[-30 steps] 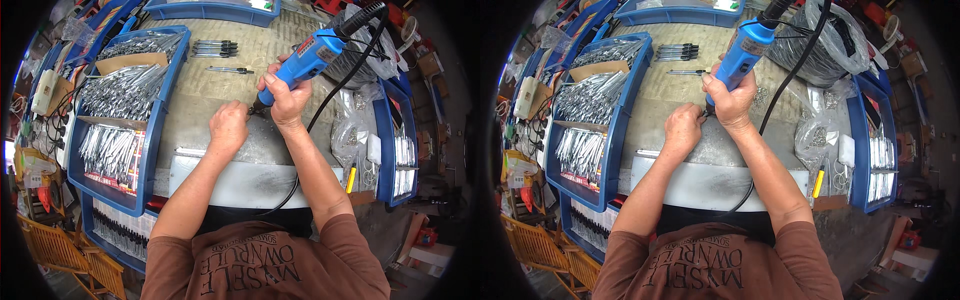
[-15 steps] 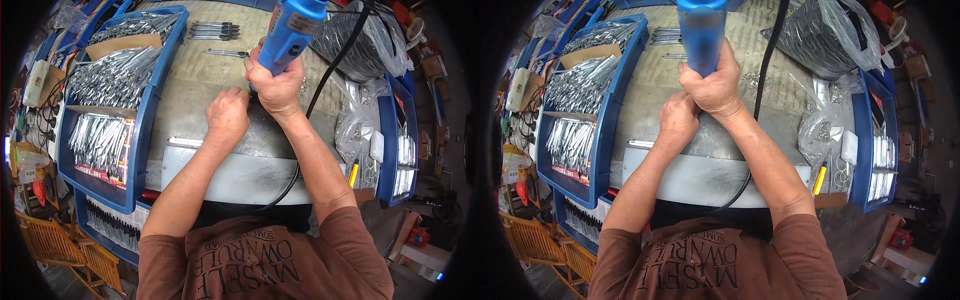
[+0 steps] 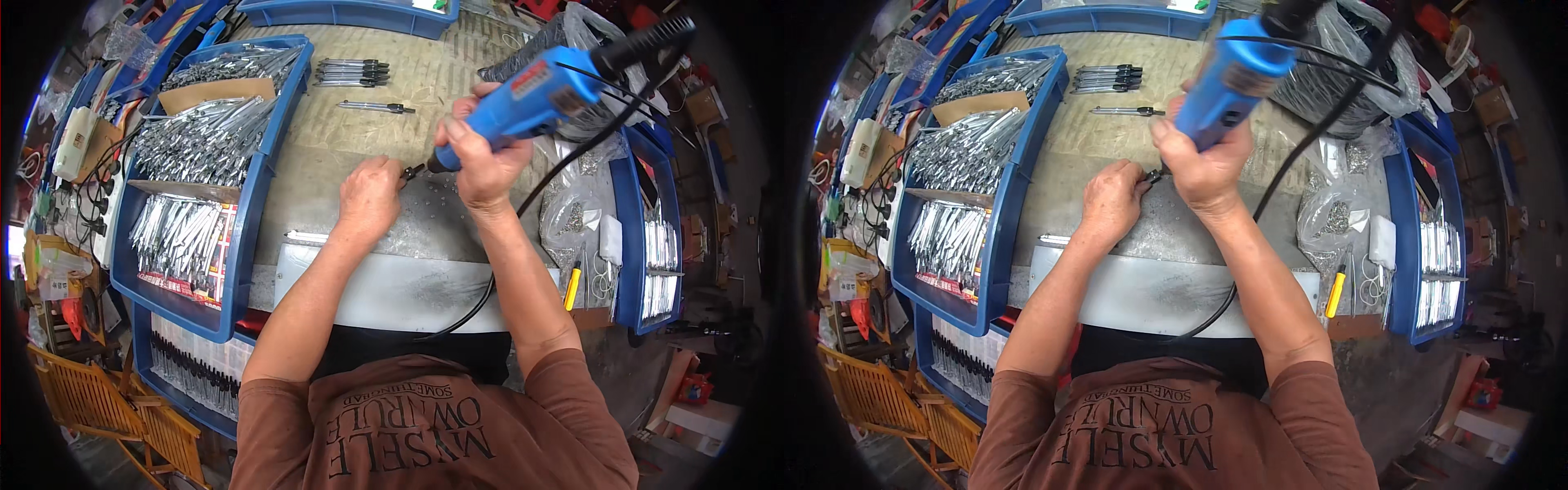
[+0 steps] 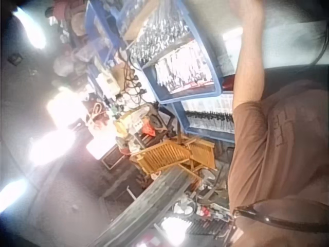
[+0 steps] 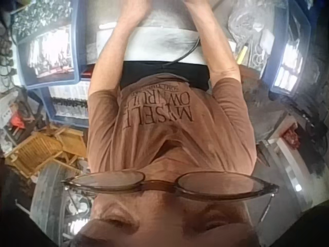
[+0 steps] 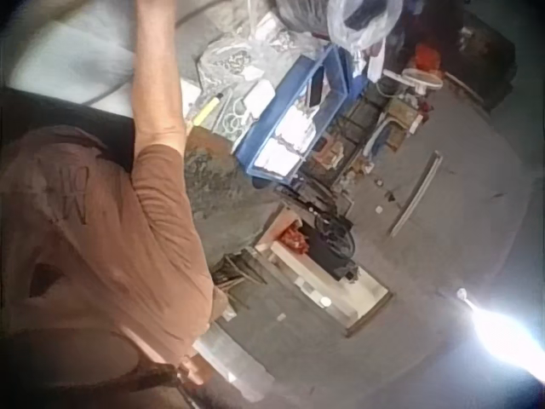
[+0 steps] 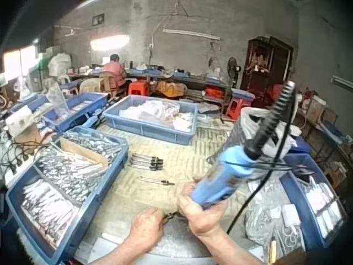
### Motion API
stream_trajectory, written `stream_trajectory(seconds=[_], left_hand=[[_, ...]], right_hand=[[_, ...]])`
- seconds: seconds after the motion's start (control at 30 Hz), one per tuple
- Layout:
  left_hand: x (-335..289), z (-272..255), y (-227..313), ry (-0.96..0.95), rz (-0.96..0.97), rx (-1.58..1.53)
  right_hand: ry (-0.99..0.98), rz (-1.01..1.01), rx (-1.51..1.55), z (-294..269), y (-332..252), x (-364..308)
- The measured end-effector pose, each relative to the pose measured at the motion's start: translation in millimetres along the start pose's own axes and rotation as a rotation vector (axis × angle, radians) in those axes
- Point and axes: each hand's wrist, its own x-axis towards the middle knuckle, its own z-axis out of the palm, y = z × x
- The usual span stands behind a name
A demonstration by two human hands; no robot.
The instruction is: The person assembles small metal components by attaching pieces together using an electric screwdriver, then places the completed parts into a storage tray by hand.
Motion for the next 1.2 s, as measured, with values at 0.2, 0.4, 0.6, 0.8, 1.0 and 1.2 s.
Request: stream_trajectory(seconds=[0.2,0.4,0.6,0.8,1.0,1.2], left_hand=[[-5,-13,4,-0.07,0.044,-0.012],[-17,-11,11,-0.126,0.296,-0.004],[-27,-3,15,-0.128,0.385,0.034],[-26,0,15,-0.116,0.407,0.05],[-26,3,14,-0.131,0.381,0.061],[-26,3,15,-0.112,0.374,0.032]], right_hand=[[0.11,0.009,0.078,-24,-22,-6],[0.187,0.011,0.061,-41,-23,-9],[0.248,0.0,0.112,-47,-21,-10],[0.248,0.03,0.076,-52,-20,-10],[0.225,0.04,0.102,-50,-20,-13],[0.104,0.165,0.189,-36,-17,-24]])
